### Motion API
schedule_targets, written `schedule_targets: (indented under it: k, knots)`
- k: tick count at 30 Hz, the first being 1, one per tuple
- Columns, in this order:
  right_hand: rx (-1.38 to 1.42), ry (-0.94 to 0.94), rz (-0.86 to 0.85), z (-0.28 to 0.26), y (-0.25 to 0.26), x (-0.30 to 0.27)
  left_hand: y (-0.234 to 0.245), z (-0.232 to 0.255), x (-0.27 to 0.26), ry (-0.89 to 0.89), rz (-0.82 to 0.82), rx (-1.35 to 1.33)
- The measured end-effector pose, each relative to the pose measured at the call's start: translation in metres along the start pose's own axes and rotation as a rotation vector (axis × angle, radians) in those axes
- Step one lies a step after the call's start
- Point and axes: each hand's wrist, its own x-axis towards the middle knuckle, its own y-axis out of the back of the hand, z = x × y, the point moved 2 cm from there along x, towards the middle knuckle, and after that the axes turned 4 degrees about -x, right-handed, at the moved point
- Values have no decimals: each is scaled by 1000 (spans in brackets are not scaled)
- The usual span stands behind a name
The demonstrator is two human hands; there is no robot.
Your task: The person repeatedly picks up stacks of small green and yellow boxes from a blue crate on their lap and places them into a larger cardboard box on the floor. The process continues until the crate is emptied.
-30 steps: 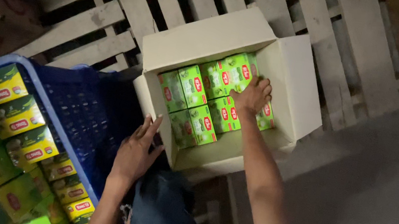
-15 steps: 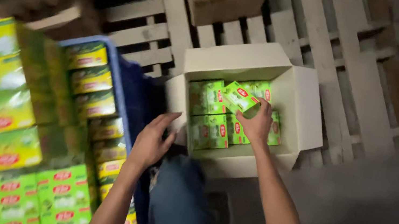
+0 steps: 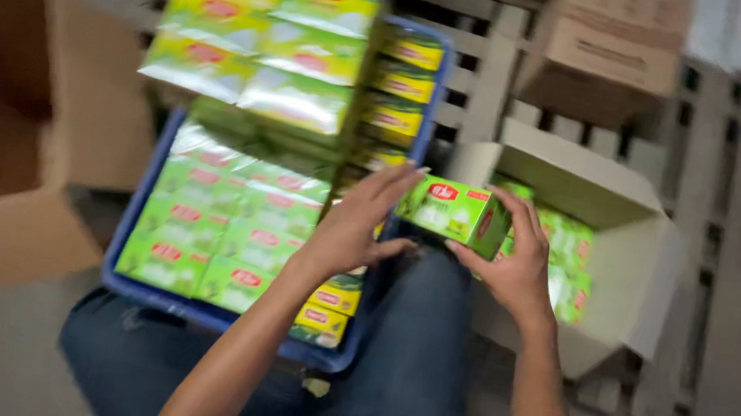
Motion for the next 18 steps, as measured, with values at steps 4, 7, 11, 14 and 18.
schedule_targets:
  k: [4, 7, 11, 14, 18]
  knots:
    - [61, 95, -176, -35, -58, 12, 28, -13, -46, 36, 78, 84]
    - [139, 116, -269, -47, -100, 19, 62, -20, -79, 202, 34, 75]
    - [169, 138, -328, -74, -144, 22, 91, -38, -115, 382, 3, 44]
    - [164, 90, -358, -96, -167, 26, 107, -73, -134, 388, 52, 89]
    - [89, 30, -321, -74, -187, 27, 133, -127, -139, 362, 182, 381]
